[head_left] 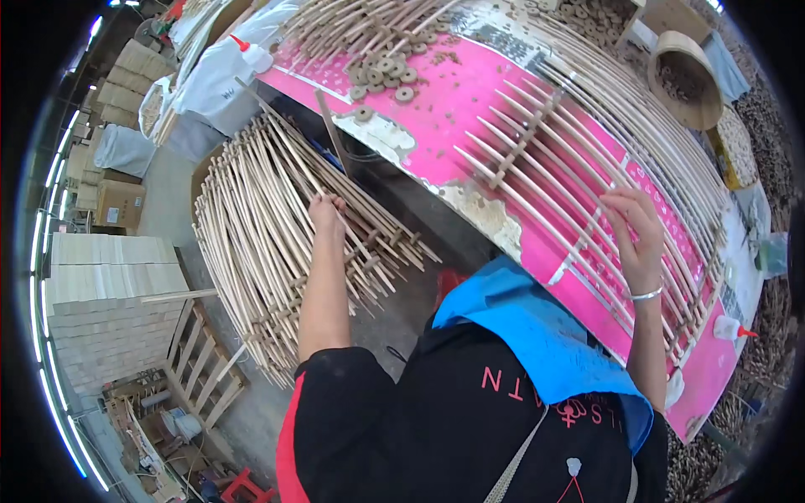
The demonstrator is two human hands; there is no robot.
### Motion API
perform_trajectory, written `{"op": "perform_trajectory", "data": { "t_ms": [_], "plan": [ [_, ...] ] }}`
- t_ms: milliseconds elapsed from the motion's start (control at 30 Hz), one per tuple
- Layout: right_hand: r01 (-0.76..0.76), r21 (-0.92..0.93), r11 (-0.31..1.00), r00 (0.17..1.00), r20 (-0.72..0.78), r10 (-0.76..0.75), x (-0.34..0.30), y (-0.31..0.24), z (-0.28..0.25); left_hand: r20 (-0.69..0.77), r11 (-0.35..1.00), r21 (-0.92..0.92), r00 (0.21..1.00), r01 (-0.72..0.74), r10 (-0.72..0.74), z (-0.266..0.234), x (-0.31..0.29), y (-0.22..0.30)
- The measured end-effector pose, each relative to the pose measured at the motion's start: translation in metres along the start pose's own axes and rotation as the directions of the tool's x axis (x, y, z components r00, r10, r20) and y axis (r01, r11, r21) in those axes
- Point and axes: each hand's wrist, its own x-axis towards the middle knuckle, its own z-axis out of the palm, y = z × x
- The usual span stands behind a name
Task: Assembling wooden rods and small wooden rings into a frame-like structure using glue and a wiping cloth.
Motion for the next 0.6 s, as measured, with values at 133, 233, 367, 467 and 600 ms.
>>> {"op": "perform_trajectory", "data": {
  "t_ms": [133,233,367,467,600],
  "plan": [
    [-0.024,0.01,1.0,1.0,-0.008,0.025,-0.002,-0.002,-0.001,-0.047,1.0,-0.012,0.999,0.021,-0.022,0.004,0.002,-0.007],
    [-0.031,0.023,0.999,0.999,0.011,0.03,-0.005,0.004,0.0,-0.098,1.0,0.011,0.995,0.015,-0.014,0.002,0.005,-0.008],
    [-0.089,0.042,0.995,0.996,0.01,0.088,-0.012,0.011,0.002,-0.12,0.996,0.08,0.993,0.028,-0.019,0.012,0.003,-0.01],
    [-0.113,0.049,0.992,0.994,0.007,0.112,-0.014,0.015,0.003,-0.129,0.995,0.095,0.991,0.038,-0.026,0.015,0.005,-0.012],
    [-0.126,0.036,0.991,0.992,0.01,0.125,-0.015,0.018,0.004,-0.174,0.989,0.131,0.983,0.074,-0.05,0.018,0.005,-0.013]
  ]
}}
